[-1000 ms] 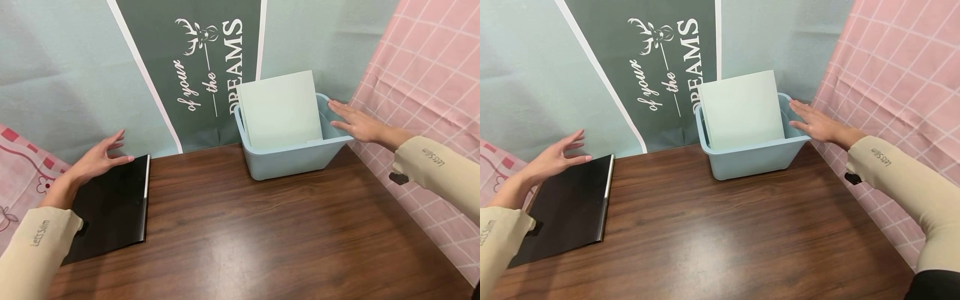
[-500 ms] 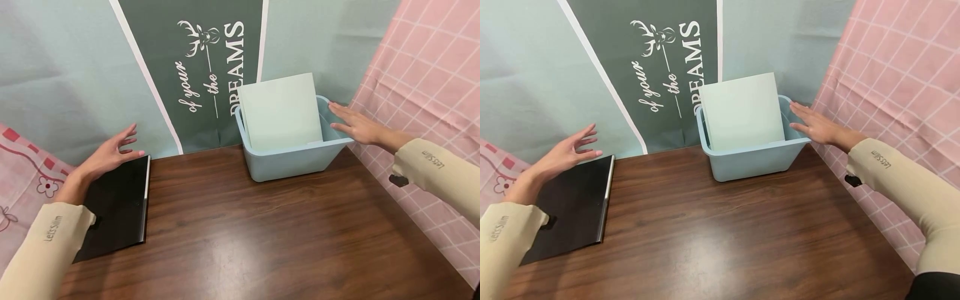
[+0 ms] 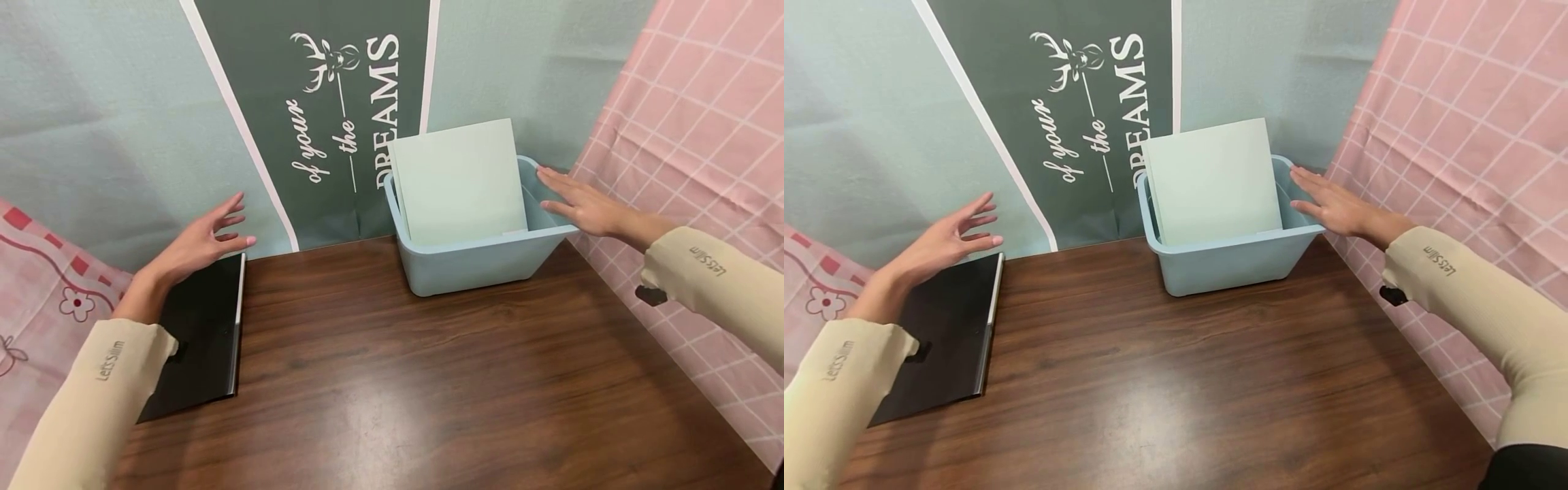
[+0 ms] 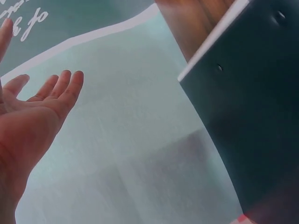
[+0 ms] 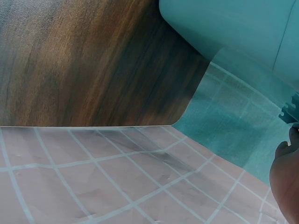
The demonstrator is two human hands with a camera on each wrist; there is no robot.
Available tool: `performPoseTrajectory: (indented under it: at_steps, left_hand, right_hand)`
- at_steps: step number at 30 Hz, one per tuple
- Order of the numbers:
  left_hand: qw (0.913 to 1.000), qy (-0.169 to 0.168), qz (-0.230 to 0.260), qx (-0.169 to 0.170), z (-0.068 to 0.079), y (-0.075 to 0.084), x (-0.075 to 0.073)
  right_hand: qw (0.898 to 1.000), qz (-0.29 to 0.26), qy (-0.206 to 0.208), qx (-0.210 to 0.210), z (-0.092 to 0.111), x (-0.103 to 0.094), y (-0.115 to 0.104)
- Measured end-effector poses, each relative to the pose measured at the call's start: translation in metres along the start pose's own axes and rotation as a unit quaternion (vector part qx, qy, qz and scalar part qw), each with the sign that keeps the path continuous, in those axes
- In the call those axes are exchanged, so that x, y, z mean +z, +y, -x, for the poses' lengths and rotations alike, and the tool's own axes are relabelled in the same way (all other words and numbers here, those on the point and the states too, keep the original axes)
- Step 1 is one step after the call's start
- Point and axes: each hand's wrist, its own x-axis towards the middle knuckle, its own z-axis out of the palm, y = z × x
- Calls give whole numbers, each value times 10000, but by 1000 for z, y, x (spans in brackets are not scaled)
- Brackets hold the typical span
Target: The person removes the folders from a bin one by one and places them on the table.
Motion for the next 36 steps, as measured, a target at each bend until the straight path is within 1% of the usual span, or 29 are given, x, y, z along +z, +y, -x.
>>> performPoseTrajectory:
  at_steps: [6, 14, 20, 26, 33, 36]
  left_hand:
    - [10000, -8, 51, 60, -11, 10, 4]
    - [9977, -17, 593, 314, -23, 21, 16]
    - [9967, 16, 719, 386, -30, 28, 24]
    - [9949, -27, 913, 438, -39, 35, 32]
    - [9928, 100, 1032, 601, -48, 43, 40]
    - [9912, 95, 1144, 659, -52, 46, 43]
  right_hand:
    - [10000, -12, 4, -1, -1, 1, 1]
    - [10000, -19, 20, -11, -2, 0, 1]
    - [10000, -15, 15, -13, -2, 0, 0]
    - [10000, -6, 36, 5, 0, 0, 0]
    - [9999, -76, 91, -71, 0, 1, 1]
    - [9999, -74, 94, -77, 1, 1, 1]
